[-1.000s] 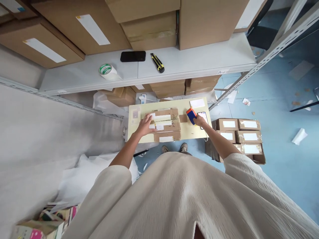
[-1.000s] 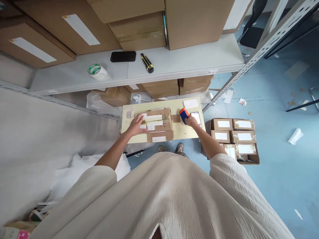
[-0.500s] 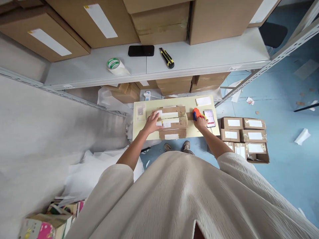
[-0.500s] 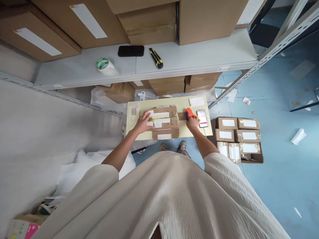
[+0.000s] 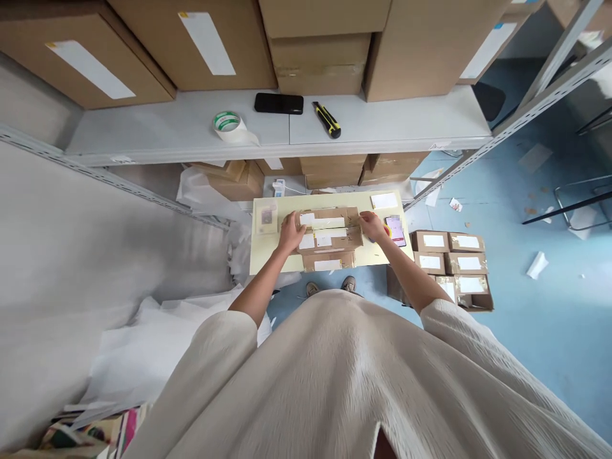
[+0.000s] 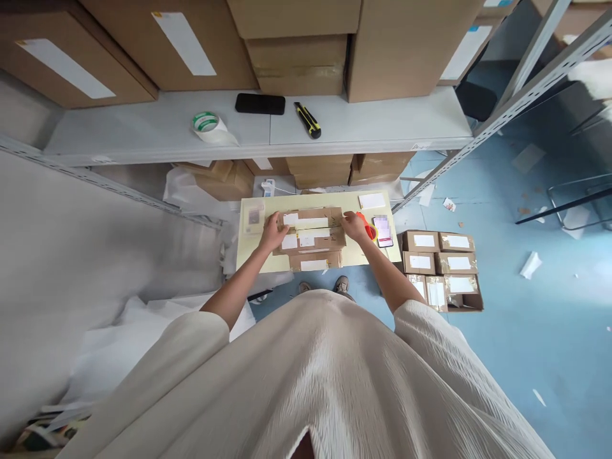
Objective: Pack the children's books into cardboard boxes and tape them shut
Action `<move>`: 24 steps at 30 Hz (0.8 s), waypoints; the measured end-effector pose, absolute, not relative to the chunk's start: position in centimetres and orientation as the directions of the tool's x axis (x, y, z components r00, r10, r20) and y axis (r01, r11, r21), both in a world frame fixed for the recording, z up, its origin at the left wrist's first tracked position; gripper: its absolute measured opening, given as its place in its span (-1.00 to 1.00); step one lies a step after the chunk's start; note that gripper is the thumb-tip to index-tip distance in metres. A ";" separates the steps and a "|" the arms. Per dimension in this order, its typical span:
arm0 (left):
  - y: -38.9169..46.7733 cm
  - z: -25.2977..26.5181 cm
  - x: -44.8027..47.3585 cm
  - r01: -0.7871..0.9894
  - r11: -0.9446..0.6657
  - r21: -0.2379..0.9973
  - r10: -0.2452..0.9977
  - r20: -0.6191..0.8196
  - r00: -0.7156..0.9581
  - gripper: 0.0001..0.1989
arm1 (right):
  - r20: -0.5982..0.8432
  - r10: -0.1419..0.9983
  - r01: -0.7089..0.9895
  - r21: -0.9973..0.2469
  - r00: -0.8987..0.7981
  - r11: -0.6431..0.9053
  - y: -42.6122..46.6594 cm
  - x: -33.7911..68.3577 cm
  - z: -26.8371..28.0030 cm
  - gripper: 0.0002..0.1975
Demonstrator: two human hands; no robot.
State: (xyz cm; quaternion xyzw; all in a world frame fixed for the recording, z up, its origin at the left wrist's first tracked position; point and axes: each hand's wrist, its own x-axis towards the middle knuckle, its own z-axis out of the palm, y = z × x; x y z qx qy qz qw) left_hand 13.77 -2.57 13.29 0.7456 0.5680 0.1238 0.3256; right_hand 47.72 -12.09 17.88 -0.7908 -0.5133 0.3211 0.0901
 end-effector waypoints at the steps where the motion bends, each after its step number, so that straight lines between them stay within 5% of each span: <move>1: -2.4 13.2 13.9 0.751 -0.094 0.653 0.931 -0.210 0.298 -0.18 | -0.427 0.859 0.711 -0.507 0.284 -0.487 -12.0 47.3 18.2 -0.47; 6: -1.8 14.3 13.8 0.686 -0.043 0.726 0.945 -0.192 0.263 -0.20 | -0.403 0.838 0.585 -0.600 0.369 -0.546 -11.9 46.6 19.9 -0.44; 17: -0.4 20.4 13.6 0.472 -0.341 0.813 0.929 0.216 0.299 -0.14 | -0.116 0.942 0.641 -0.706 0.314 -0.300 -11.3 46.5 24.4 -0.09; 24: -4.9 15.9 12.8 0.460 -0.133 0.878 0.976 0.035 0.214 -0.26 | -0.222 0.921 0.343 -0.879 0.321 -0.331 -14.8 45.5 17.8 0.01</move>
